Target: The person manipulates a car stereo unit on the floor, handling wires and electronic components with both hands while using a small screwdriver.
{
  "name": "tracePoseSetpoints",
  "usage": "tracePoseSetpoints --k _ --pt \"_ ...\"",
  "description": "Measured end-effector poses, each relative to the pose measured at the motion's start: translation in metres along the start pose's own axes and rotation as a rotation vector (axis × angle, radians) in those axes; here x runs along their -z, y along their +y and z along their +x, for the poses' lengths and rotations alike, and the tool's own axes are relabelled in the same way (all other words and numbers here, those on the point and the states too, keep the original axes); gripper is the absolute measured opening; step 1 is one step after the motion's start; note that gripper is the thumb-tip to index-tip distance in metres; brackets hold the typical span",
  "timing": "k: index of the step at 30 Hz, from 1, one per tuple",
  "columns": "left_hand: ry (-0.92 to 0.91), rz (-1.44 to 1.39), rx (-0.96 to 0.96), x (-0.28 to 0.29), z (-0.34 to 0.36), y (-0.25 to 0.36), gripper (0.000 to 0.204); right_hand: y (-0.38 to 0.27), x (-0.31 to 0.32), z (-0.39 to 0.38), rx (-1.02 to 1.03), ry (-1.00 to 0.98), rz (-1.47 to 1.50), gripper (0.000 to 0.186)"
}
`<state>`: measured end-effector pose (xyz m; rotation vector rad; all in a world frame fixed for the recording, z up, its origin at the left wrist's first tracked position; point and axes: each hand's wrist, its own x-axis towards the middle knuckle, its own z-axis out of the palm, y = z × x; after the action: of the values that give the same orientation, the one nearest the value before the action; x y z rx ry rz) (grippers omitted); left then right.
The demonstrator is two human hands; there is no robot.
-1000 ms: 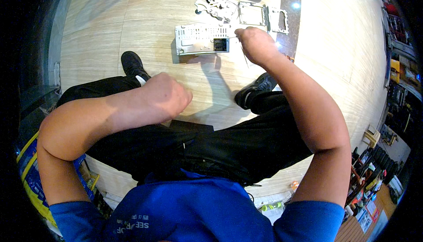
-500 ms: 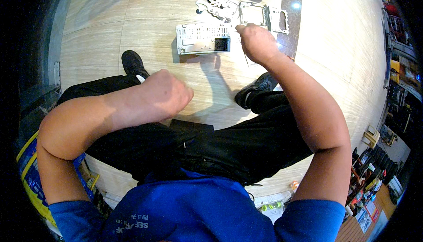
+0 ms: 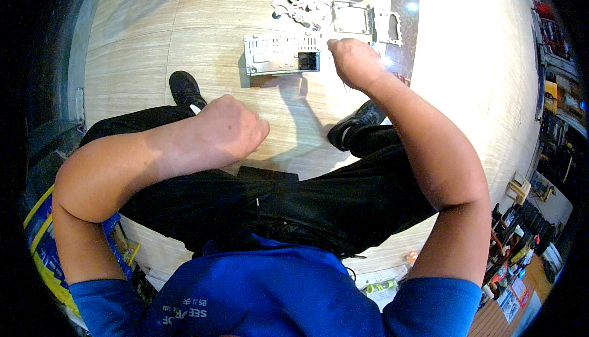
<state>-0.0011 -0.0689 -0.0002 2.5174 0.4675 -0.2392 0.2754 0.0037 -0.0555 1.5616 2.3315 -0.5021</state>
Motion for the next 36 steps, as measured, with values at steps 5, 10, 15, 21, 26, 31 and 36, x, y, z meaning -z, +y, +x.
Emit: tracePoseSetpoints --k 5,10,15,21,26,31,36 --pt "-0.003 0.011 0.005 0.006 0.0 0.001 0.013 -0.002 0.009 0.003 0.001 0.016 0.016 0.027" --pt "0.07 -0.021 -0.046 0.005 -0.001 -0.002 0.015 0.003 -0.001 0.003 0.044 0.044 0.026 0.028" --pt "0.069 -0.011 -0.029 0.003 -0.001 -0.002 0.016 0.009 -0.01 0.004 0.096 0.108 0.036 0.03" --pt "0.025 -0.002 0.01 0.003 -0.001 0.0 0.015 -0.001 0.0 0.003 0.011 -0.011 0.044 0.025" --pt "0.045 0.027 -0.016 0.004 -0.001 -0.001 0.014 -0.001 0.002 0.002 0.007 -0.008 0.05 0.027" --pt "0.013 -0.001 0.011 0.003 0.0 -0.001 0.013 0.004 -0.003 0.004 0.029 0.025 0.084 0.027" --pt "0.023 0.01 0.003 0.004 -0.001 -0.001 0.012 0.012 -0.013 0.007 0.13 0.087 0.109 0.034"
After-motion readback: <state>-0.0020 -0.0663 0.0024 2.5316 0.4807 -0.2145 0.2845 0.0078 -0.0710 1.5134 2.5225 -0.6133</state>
